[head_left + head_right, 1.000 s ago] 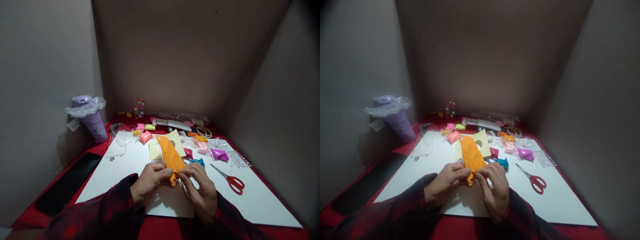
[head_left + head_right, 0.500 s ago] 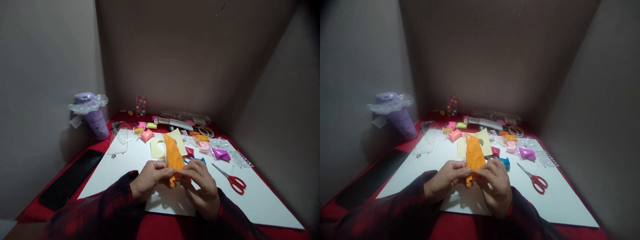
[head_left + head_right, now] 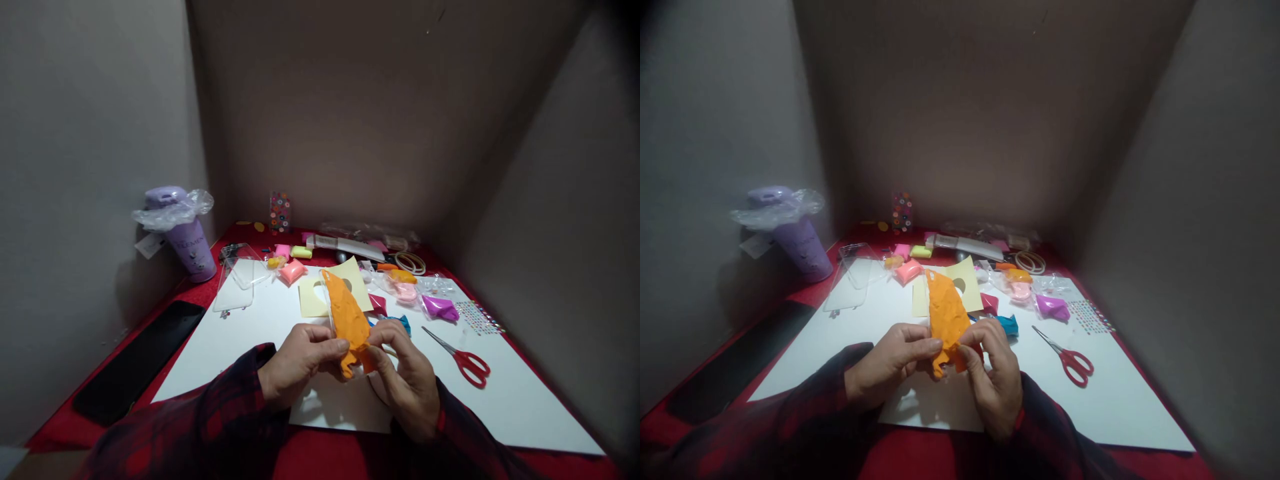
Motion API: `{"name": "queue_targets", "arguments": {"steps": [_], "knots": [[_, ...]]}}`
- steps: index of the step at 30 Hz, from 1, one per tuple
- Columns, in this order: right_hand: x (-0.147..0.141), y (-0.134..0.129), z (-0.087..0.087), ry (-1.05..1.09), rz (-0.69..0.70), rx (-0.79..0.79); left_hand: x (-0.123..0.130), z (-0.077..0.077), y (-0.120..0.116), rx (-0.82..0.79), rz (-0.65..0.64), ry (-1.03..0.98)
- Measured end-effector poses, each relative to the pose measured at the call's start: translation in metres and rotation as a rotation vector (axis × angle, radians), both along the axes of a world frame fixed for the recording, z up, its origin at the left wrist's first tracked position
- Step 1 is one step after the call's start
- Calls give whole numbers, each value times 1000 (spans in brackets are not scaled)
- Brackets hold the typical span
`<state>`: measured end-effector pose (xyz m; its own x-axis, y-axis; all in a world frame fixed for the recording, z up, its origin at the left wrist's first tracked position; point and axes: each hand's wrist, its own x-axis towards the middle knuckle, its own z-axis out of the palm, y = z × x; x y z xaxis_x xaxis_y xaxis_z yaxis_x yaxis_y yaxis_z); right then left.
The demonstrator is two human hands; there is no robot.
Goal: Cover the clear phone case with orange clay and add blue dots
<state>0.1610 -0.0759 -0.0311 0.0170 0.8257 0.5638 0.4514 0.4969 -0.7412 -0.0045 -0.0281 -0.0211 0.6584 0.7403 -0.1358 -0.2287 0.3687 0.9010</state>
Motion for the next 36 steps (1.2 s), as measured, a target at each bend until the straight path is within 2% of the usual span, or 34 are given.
{"name": "queue_targets", "arguments": {"steps": [3,10,15,18,22,25,30,36], "knots": [[3,2,0,33,1,25,0,-2,0,-2,14,-3],[3,2,0,-255,-52,197,1,-1,1,-12,33,9],[-4,1,4,-358,-105,284,0,1,1,43,10,53],[-7,0,5,-340,-122,246,0,0,1,63,10,69],[-4,0,4,-120,-73,99,1,0,1,29,29,15],[0,1,3,-38,-52,91,1,0,0,11,57,-14],[4,1,3,-209,-27,166,1,-2,1,0,63,-36],[8,3,5,-265,36,188,0,0,2,16,41,-3]]}}
